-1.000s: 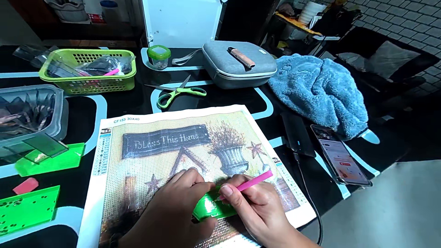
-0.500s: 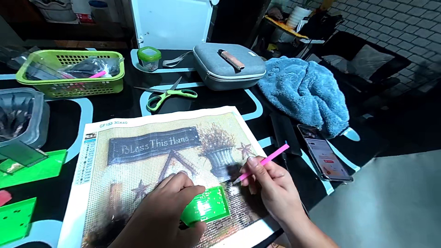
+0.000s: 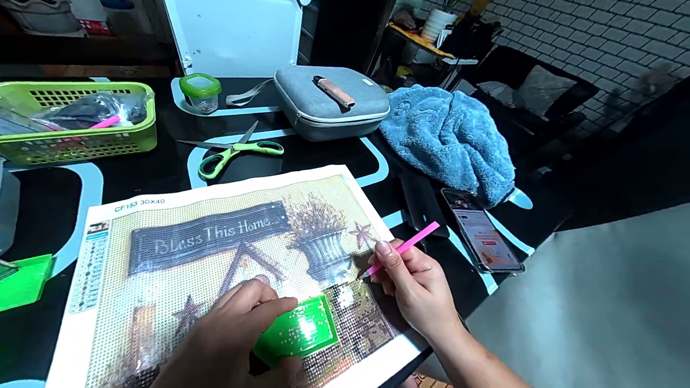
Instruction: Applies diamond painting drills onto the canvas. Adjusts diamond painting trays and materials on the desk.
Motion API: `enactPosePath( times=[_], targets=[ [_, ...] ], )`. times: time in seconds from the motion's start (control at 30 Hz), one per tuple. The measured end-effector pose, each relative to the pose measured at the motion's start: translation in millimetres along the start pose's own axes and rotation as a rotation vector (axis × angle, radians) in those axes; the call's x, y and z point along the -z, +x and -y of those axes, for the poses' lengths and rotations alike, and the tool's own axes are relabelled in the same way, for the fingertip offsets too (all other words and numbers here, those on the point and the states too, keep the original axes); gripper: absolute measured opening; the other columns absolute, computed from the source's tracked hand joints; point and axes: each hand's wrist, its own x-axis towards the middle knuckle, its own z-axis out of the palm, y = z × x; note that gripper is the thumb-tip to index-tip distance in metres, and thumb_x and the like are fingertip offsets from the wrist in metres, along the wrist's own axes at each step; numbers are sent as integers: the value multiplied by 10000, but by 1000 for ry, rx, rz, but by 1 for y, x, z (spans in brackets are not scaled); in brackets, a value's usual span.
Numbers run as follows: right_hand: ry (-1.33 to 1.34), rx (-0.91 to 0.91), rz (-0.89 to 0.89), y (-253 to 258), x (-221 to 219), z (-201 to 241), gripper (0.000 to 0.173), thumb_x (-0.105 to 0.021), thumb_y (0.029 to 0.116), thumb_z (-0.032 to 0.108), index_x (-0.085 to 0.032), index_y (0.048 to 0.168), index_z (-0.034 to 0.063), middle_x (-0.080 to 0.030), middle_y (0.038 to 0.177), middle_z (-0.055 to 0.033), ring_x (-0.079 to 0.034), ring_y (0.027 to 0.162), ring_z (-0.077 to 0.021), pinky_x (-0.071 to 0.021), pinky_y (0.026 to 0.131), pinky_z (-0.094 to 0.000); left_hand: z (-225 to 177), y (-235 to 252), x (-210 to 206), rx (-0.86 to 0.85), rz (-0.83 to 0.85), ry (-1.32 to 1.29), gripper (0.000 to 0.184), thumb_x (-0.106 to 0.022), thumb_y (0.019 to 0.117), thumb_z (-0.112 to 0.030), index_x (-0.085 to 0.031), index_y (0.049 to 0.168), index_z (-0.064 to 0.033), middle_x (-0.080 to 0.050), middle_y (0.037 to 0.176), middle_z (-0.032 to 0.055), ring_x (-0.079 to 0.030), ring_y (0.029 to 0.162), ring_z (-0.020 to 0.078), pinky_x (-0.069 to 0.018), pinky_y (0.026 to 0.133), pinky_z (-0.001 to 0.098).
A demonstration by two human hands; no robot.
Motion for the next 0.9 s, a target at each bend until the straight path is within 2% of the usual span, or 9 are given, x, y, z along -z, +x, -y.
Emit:
enactPosePath(
  times=[0.4, 0.57, 0.9],
  targets=[
    [-167, 152, 34, -1, -2, -1, 271, -529, 1074, 248, -655, 864, 131, -647, 706, 79, -593, 601, 35, -490, 549, -108, 1, 0, -1, 4, -4, -10, 485, -806, 832, -373, -743, 1233, -106, -675, 1063, 117, -651, 942, 244, -551, 791, 385],
    [-76, 48, 4, -1, -1, 1, 289, -523, 1078, 250, -671, 856, 138, -655, 690, 64, -582, 560, 17, -477, 515, -119, 0, 0, 0, 5, -1, -11, 481, -809, 831, -353, -741, 1237, -103, -670, 1062, 125, -648, 944, 250, -550, 793, 388],
    [-218, 226, 36, -3, -3, -3, 273, -531, 1073, 244, -650, 868, 108, -635, 714, 69, -581, 611, 48, -484, 558, -102, 1, 0, -1, -1, -10, -10, 481, -807, 831, -349, -744, 1234, -96, -672, 1059, 132, -647, 936, 251, -547, 790, 379]
  ],
)
